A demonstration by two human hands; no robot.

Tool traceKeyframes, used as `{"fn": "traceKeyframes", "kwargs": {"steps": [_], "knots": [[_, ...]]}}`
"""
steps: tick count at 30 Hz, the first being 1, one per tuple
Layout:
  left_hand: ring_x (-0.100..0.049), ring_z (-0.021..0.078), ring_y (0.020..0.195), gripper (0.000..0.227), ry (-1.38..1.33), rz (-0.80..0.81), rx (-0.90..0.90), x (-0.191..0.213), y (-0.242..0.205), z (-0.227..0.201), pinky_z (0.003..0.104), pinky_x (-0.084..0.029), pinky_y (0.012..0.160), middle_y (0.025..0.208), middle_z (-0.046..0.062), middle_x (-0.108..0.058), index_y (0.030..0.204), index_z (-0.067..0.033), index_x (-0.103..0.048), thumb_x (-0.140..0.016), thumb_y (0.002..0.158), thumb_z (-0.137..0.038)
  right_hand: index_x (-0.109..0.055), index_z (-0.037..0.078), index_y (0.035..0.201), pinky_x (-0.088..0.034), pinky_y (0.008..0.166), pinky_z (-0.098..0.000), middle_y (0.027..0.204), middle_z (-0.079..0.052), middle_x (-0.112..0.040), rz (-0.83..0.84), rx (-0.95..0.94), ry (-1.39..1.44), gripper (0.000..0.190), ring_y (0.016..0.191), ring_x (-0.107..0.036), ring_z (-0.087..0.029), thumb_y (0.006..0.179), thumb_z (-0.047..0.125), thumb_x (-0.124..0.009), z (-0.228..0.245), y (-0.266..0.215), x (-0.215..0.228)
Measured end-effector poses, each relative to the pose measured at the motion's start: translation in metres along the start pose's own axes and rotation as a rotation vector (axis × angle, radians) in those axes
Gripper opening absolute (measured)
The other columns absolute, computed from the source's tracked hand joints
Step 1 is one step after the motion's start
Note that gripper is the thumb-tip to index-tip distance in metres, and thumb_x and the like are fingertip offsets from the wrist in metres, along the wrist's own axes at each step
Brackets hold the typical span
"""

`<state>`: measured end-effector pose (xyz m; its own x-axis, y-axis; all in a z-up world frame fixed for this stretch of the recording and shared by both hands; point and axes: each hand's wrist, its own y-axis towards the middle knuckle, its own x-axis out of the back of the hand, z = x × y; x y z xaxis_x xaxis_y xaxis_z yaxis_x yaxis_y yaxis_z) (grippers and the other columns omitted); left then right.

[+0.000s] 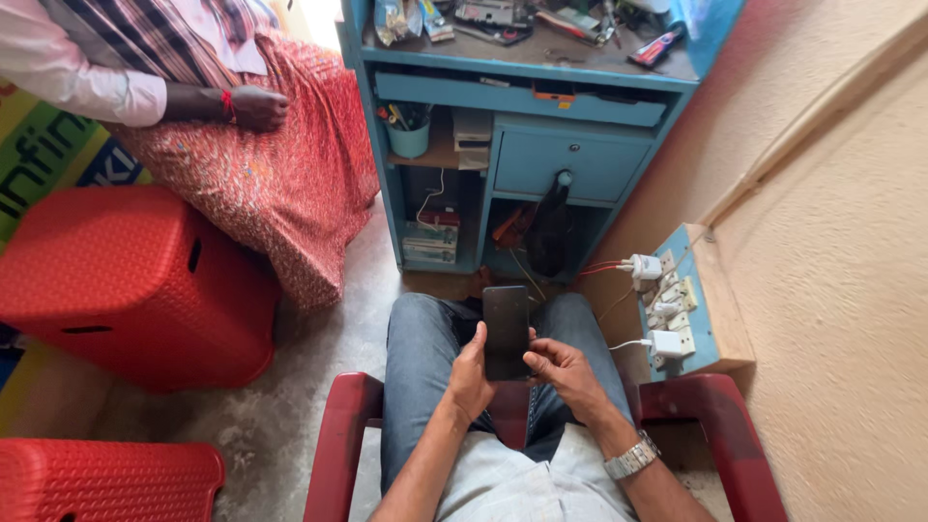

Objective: The person repairs a mobile phone by using a thin tool to pry off the back cover and then handle the internal battery and circuit board.

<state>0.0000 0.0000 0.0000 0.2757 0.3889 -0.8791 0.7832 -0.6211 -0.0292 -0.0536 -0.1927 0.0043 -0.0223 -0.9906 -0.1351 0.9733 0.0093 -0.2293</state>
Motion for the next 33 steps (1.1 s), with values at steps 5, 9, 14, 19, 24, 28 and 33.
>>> {"fn": "traceKeyframes", "kwargs": {"steps": [5,9,14,19,24,28,33], "knots": [[-0.065,0.0131,0.097,0.049,0.286,-0.331,-0.049,-0.005,0.021,-0.013,0.028,-0.054,0.082,0.112,0.005,-0.068,0.137,-0.0099,-0.057,-0.051,0.104,-0.046,-0.076,0.001,0.114,-0.058,0.069,-0.0259,0.092,-0.006,-0.079,-0.181,0.107,-0.423,0.029,0.081,-0.070,-0.012,0.091,0.018,-0.078,0.045,-0.002,-0.035],[-0.060,0.0075,0.078,0.042,0.109,-0.348,-0.062,-0.030,0.019,-0.022,0.025,-0.050,0.064,0.096,-0.005,-0.069,0.131,-0.0244,-0.057,-0.050,0.096,-0.048,-0.073,-0.002,0.117,-0.061,0.072,-0.0253,0.098,-0.004,-0.075,-0.032,0.369,-0.526,0.038,0.085,-0.072,-0.011,0.084,0.016,-0.080,0.072,-0.004,-0.060],[-0.058,0.0088,0.061,0.065,-0.057,-0.170,0.043,-0.038,0.013,-0.038,0.023,-0.052,0.060,0.072,0.000,-0.062,0.114,-0.0081,-0.063,-0.040,0.098,-0.066,-0.073,-0.002,0.118,-0.062,0.075,-0.0265,0.098,-0.009,-0.080,-0.110,0.272,-0.217,0.029,0.086,-0.076,-0.013,0.095,0.015,-0.069,0.075,-0.003,-0.057],[-0.061,0.0090,0.076,0.055,0.192,-0.267,-0.071,-0.043,0.021,-0.038,0.023,-0.053,0.067,0.093,0.002,-0.064,0.133,-0.0051,-0.055,-0.052,0.104,-0.052,-0.071,-0.002,0.124,-0.062,0.071,-0.0278,0.099,-0.012,-0.079,-0.172,0.152,-0.188,0.035,0.084,-0.074,-0.014,0.095,0.015,-0.068,0.073,0.002,-0.035],[-0.055,0.0146,0.129,0.070,0.551,-0.291,-0.362,-0.064,0.025,-0.038,0.027,-0.044,0.108,0.146,0.010,-0.055,0.157,-0.0045,-0.031,-0.065,0.097,-0.017,-0.068,-0.004,0.130,-0.056,0.077,-0.0236,0.104,-0.006,-0.075,-0.076,0.171,-0.131,0.038,0.090,-0.066,-0.008,0.096,0.012,-0.071,0.075,0.017,-0.035],[-0.057,0.0183,0.124,0.057,0.846,-0.304,-0.454,-0.079,0.019,-0.056,0.030,-0.045,0.107,0.136,0.009,-0.059,0.151,-0.0026,-0.043,-0.064,0.100,-0.015,-0.067,-0.005,0.130,-0.053,0.082,-0.0216,0.110,-0.004,-0.076,-0.065,0.111,0.112,0.039,0.095,-0.067,-0.007,0.096,0.013,-0.067,0.078,0.030,-0.034],[-0.062,0.0171,0.106,0.046,1.003,-0.266,-0.489,-0.096,0.019,-0.069,0.028,-0.051,0.091,0.116,0.009,-0.062,0.140,0.0003,-0.060,-0.068,0.098,-0.016,-0.066,-0.006,0.131,-0.052,0.081,-0.0223,0.111,-0.007,-0.075,0.016,0.023,0.371,0.037,0.096,-0.067,-0.009,0.099,0.012,-0.063,0.080,0.040,-0.028]]}}
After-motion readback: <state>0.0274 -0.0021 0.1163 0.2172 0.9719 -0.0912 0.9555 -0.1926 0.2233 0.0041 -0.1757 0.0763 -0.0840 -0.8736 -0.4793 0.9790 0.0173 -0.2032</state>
